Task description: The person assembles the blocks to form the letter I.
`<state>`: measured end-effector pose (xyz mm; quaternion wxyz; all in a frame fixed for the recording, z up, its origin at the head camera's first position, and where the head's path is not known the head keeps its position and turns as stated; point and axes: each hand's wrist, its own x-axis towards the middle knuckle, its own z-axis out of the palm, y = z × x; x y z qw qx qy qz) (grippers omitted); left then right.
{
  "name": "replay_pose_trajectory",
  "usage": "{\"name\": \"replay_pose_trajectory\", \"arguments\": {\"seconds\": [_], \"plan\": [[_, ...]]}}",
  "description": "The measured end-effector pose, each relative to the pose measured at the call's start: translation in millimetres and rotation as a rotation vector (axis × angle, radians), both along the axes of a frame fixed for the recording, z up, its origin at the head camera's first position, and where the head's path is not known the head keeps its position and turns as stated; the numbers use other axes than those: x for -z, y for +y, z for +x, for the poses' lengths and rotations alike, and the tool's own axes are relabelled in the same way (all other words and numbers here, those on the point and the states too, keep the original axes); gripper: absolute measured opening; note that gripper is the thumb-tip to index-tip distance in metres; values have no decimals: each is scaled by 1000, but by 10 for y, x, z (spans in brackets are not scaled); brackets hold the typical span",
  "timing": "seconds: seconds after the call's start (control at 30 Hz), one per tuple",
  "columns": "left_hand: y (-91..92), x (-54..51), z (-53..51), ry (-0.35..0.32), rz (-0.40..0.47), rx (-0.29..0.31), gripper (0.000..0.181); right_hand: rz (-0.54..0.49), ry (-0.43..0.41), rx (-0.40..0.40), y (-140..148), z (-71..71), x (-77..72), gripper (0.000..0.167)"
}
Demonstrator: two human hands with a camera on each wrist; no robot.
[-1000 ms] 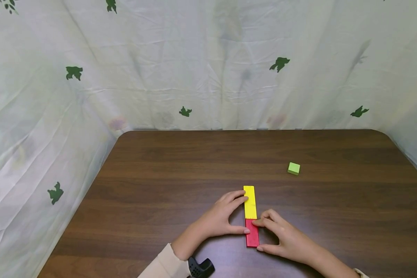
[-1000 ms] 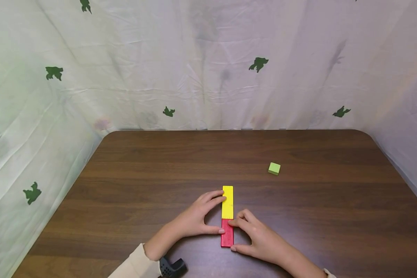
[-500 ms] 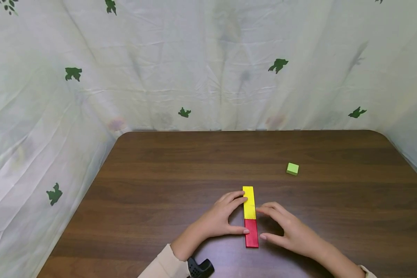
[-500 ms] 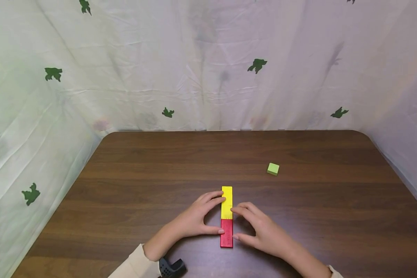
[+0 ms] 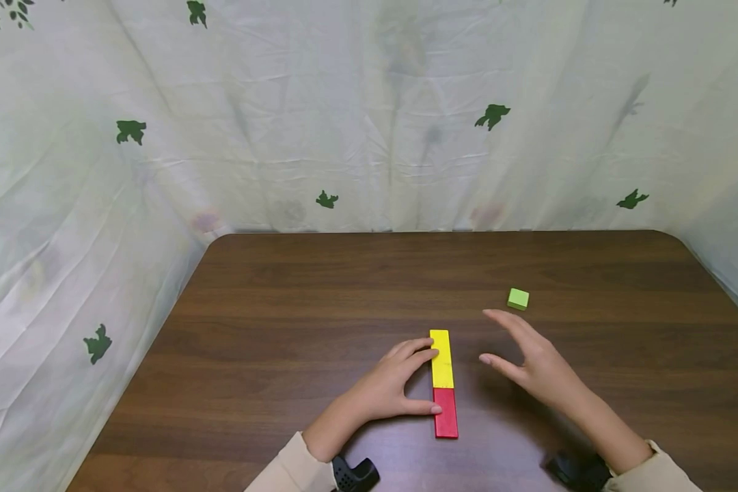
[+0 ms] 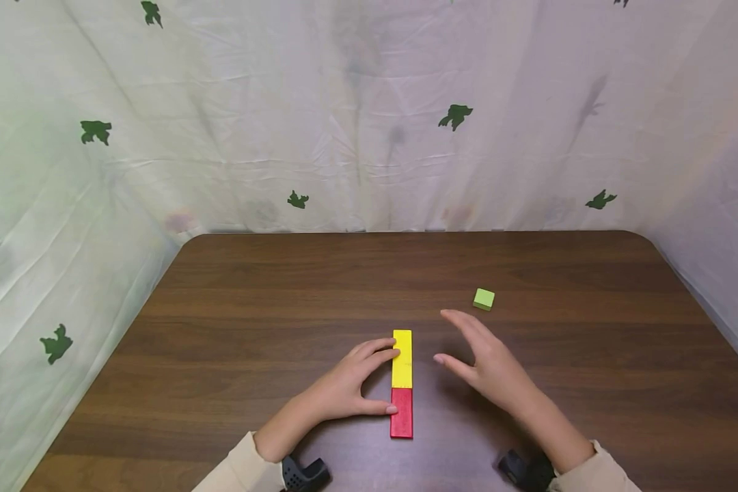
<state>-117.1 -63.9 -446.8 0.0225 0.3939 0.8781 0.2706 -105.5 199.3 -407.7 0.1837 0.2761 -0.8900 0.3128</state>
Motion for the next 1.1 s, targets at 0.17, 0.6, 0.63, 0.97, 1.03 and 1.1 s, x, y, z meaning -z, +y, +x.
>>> {"name": "replay_pose_trajectory", "arguments": {"seconds": [0.17,0.6,0.63,0.97,1.03,1.1], "plan": [[2,-1,-1,-1,-4,-1,80,13,30,71,127,-152,8,81],[0,5,-3,-20,-9,-4,81,-50,52,165,337,-446,89,73],[-1,5,-4,-21,-10,-5,81,-59,48,169,351,-462,100,72],[-3,-2,0,-19,-16,-4,80,-89,-1,210,484,-589,229,67],[-2,-4,1,-18,-15,-3,80,-94,-21,216,505,-599,247,66],[1,-5,0,-16,-16,-3,80,-93,-43,222,527,-614,261,65]]}}
